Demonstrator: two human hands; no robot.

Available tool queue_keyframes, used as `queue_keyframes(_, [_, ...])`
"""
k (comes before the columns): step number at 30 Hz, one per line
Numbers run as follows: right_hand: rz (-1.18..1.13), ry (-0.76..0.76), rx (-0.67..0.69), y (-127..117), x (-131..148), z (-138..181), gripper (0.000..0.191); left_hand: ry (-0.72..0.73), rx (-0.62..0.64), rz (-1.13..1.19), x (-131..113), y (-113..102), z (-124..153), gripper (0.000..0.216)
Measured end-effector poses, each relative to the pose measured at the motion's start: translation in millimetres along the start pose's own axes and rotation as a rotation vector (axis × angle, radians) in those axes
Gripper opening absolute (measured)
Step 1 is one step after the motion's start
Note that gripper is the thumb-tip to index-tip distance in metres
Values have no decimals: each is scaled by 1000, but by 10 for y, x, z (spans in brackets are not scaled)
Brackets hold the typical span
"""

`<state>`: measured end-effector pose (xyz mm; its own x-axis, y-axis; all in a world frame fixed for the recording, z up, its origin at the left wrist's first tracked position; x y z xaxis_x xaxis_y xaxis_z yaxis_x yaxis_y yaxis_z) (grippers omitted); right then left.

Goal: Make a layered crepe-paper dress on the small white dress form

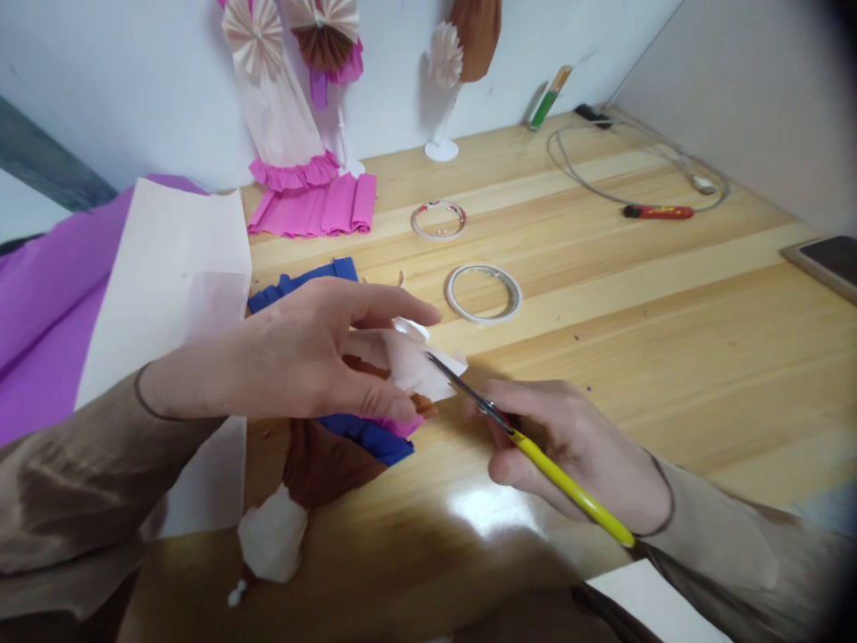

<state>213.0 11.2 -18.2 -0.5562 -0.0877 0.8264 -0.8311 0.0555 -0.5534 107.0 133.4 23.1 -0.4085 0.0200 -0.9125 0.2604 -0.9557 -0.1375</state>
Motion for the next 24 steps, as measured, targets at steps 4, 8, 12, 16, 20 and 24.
queue_keyframes(4, [17,43,65,-11,48,-11,67,-19,22,62,8,25,-17,50])
queue_keyframes(8, [166,12,17,-39,108,-9,60,34,-68,-65,-11,-47,-52,43])
queue_keyframes(12, [388,-75,-64,-48,133,-3,57,86,-143,-195,-34,-102,-69,43])
queue_keyframes(16, [502,-130,-111,-39,115,-14,54,118,-167,-257,-42,-114,-77,43])
queue_keyframes(20, [495,-122,-77,-30,85,-37,56,109,-177,-246,-35,-124,-74,39])
queue_keyframes(24, [442,-90,-59,-85,53,-44,57,62,-142,-169,-11,-122,-73,38])
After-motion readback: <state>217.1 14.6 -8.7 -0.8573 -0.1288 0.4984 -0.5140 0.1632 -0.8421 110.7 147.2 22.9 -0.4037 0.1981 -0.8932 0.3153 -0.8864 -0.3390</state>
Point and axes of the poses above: each hand's wrist, its own z-axis away from the middle knuckle, its own y-axis out of the palm, x = y × z, the point moved 8 cm from there along -z, towards the middle knuckle, and after that the axes turned 3 degrees about -x, right-handed, at the moved point
